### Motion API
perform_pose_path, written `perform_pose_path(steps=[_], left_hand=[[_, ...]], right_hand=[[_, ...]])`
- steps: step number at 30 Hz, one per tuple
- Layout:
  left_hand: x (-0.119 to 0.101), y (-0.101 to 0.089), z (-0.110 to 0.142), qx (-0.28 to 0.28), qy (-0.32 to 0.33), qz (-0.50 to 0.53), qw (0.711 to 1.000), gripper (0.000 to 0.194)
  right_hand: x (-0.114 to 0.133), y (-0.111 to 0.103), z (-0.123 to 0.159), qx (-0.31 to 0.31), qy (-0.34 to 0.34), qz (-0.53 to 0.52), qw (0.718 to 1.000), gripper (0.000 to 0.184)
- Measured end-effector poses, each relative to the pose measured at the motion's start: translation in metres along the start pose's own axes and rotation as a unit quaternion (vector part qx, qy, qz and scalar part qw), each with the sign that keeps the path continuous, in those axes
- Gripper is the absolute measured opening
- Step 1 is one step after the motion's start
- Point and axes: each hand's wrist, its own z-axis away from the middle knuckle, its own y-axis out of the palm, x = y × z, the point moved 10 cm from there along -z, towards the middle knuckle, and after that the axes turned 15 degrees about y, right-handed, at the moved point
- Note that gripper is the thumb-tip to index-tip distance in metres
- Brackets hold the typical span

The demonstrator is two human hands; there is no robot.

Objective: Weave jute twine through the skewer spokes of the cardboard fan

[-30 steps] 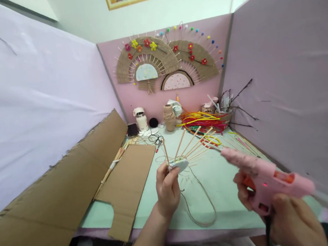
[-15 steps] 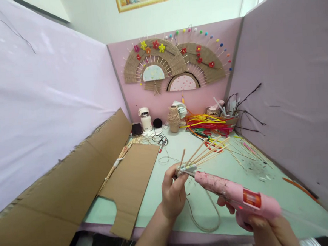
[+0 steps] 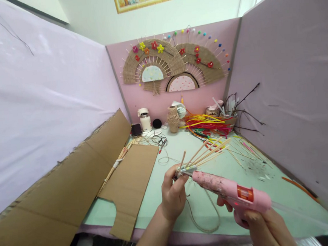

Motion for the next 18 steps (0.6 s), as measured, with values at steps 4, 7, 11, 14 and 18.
perform_pose_path(steps=[4,7,11,14,18], left_hand=[[-0.002,-0.001,-0.004,0.005,0.007,-0.020,1.000,0.050],[-0.003,-0.001,-0.007,0.005,0.010,-0.019,1.000,0.049],[-0.004,-0.003,-0.011,-0.003,0.014,-0.016,1.000,0.049],[-0.004,-0.003,-0.012,-0.005,0.015,-0.012,1.000,0.049],[-0.004,-0.002,-0.011,-0.002,0.013,-0.012,1.000,0.049]], right_hand=[[0.000,0.000,-0.002,0.001,0.004,0.006,1.000,0.034],[0.002,0.001,-0.003,0.008,-0.005,0.016,1.000,0.036],[0.005,0.004,-0.003,0.025,-0.022,0.029,0.999,0.038],[0.003,0.002,-0.003,0.007,0.002,0.025,1.000,0.041],[0.003,0.004,-0.002,0.004,0.013,0.020,1.000,0.042]])
